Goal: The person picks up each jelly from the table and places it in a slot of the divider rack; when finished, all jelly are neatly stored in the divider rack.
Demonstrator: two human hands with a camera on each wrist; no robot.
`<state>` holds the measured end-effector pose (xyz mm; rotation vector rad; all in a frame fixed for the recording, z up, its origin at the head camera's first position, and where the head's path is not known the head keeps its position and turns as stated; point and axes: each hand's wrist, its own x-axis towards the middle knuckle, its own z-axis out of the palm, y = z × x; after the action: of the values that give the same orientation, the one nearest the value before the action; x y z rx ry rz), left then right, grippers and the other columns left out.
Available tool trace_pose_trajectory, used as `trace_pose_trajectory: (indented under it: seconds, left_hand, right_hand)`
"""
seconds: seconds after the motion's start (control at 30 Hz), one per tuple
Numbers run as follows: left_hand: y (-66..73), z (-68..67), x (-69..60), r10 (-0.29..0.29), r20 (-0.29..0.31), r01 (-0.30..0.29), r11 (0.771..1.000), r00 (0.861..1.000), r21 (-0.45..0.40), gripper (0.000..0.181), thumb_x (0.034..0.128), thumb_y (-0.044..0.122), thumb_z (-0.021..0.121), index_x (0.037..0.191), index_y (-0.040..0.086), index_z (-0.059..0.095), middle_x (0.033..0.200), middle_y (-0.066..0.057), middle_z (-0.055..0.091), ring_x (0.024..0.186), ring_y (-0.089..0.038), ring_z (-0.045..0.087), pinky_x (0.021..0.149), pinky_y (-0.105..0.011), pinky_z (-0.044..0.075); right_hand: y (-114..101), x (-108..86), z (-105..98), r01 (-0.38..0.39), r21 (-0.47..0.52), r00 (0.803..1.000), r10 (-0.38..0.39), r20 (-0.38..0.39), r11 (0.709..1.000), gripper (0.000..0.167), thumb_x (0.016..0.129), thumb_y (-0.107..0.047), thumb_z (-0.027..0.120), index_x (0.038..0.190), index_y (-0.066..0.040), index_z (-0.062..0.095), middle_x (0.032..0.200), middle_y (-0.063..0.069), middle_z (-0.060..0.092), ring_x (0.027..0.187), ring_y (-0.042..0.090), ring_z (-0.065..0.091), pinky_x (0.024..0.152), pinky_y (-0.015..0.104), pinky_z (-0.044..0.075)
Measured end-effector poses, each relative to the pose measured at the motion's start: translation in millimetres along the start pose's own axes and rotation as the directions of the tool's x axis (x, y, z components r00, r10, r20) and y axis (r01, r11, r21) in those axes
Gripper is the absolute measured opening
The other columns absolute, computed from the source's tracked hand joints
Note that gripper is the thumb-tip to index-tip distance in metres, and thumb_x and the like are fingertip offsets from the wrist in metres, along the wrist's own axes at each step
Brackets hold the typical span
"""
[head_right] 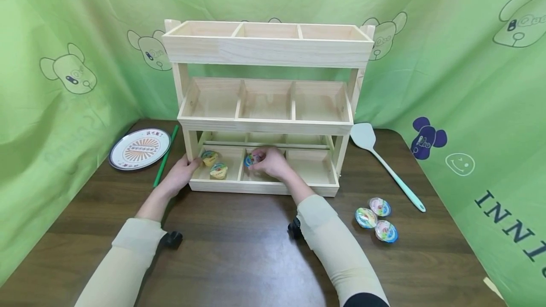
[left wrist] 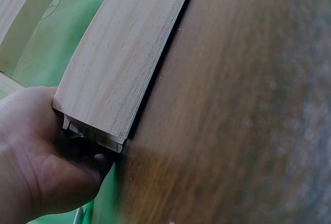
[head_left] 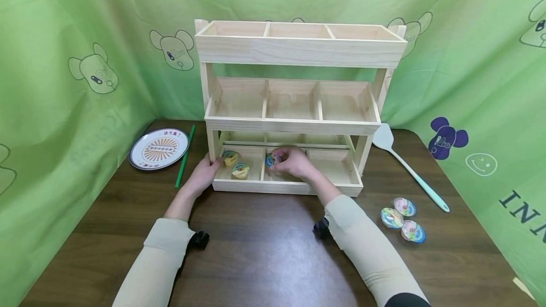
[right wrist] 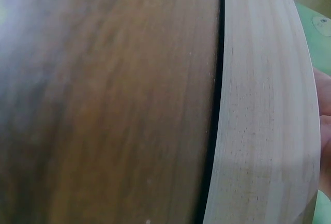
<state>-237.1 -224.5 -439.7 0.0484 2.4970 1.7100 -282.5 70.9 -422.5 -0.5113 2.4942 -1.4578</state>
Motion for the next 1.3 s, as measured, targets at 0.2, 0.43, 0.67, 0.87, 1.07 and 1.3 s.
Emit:
trace_pose_trajectory:
  seconds: [0.2, 0.43, 0.67, 0.87, 1.07, 1.3]
  left_hand:
    - [0.0, -0.3, -0.6, 0.007, 0.007, -0.007, 1.0, 1.0, -0.001, 0.064, 0.1095, 0.023, 0.039, 0.159, -0.004, 0.009, 0.159, -0.032, 0.023, 0.146, -0.041, 0.025, 0.117, -0.056, 0.022]
    - [-0.2, -1.3, -0.2, 0.006, 0.002, -0.006, 1.0, 1.0, 0.006, 0.064, 0.1095, 0.024, 0.039, 0.16, -0.004, 0.009, 0.159, -0.031, 0.024, 0.146, -0.041, 0.026, 0.118, -0.055, 0.022]
    - [-2.1, -2.2, -3.5, -0.004, -0.009, 0.004, 1.0, 1.0, 0.001, 0.065, 0.1093, 0.025, 0.039, 0.159, -0.005, 0.01, 0.158, -0.031, 0.025, 0.146, -0.04, 0.026, 0.118, -0.054, 0.022]
    - [-2.3, -1.7, -3.0, 0.002, 0.0, -0.002, 1.0, 1.0, 0.003, 0.064, 0.1094, 0.025, 0.038, 0.159, -0.004, 0.01, 0.159, -0.032, 0.024, 0.146, -0.041, 0.025, 0.118, -0.055, 0.021]
    - [0.0, -0.8, -1.9, -0.003, 0.001, 0.003, 1.0, 1.0, 0.001, 0.064, 0.1093, 0.023, 0.038, 0.159, -0.004, 0.009, 0.159, -0.032, 0.024, 0.146, -0.041, 0.026, 0.118, -0.055, 0.021]
    - [1.0, -0.3, -0.1, -0.003, 0.002, 0.003, 1.0, 1.0, 0.004, 0.064, 0.1095, 0.023, 0.038, 0.16, -0.004, 0.008, 0.159, -0.031, 0.023, 0.146, -0.041, 0.025, 0.118, -0.055, 0.021]
  right_hand:
    - [0.8, 2.4, 1.0, -0.01, -0.016, 1.0, 0.01, -0.016, 1.0, 0.05, 0.077, -0.006, 0.085, 0.123, 0.002, 0.068, 0.102, 0.013, 0.071, 0.093, 0.024, 0.066, 0.082, 0.032, 0.055]
    - [-0.4, 2.7, 2.1, -0.012, -0.016, 0.999, 0.011, -0.034, 1.0, 0.055, 0.076, -0.006, 0.086, 0.126, 0.003, 0.066, 0.106, 0.015, 0.071, 0.098, 0.027, 0.066, 0.085, 0.033, 0.056]
    - [1.1, 4.9, 6.4, 0.003, -0.061, 0.999, -0.005, -0.04, 0.998, 0.053, 0.077, -0.008, 0.086, 0.125, 0.003, 0.066, 0.105, 0.013, 0.07, 0.098, 0.027, 0.066, 0.086, 0.034, 0.056]
    - [0.1, 3.4, 6.7, -0.003, -0.08, 0.999, 0.0, -0.047, 0.997, 0.055, 0.077, -0.009, 0.086, 0.125, 0.004, 0.065, 0.105, 0.014, 0.07, 0.098, 0.027, 0.066, 0.085, 0.033, 0.056]
    - [-5.2, -1.4, 2.7, -0.036, -0.089, 0.997, 0.031, -0.065, 0.995, 0.06, 0.074, -0.011, 0.088, 0.127, 0.003, 0.063, 0.11, 0.016, 0.07, 0.102, 0.029, 0.066, 0.089, 0.034, 0.055]
    - [-10.5, -10.6, -9.7, -0.037, -0.072, 0.994, 0.03, -0.105, 0.997, 0.061, 0.078, -0.007, 0.086, 0.131, 0.004, 0.059, 0.114, 0.018, 0.07, 0.107, 0.031, 0.067, 0.094, 0.036, 0.053]
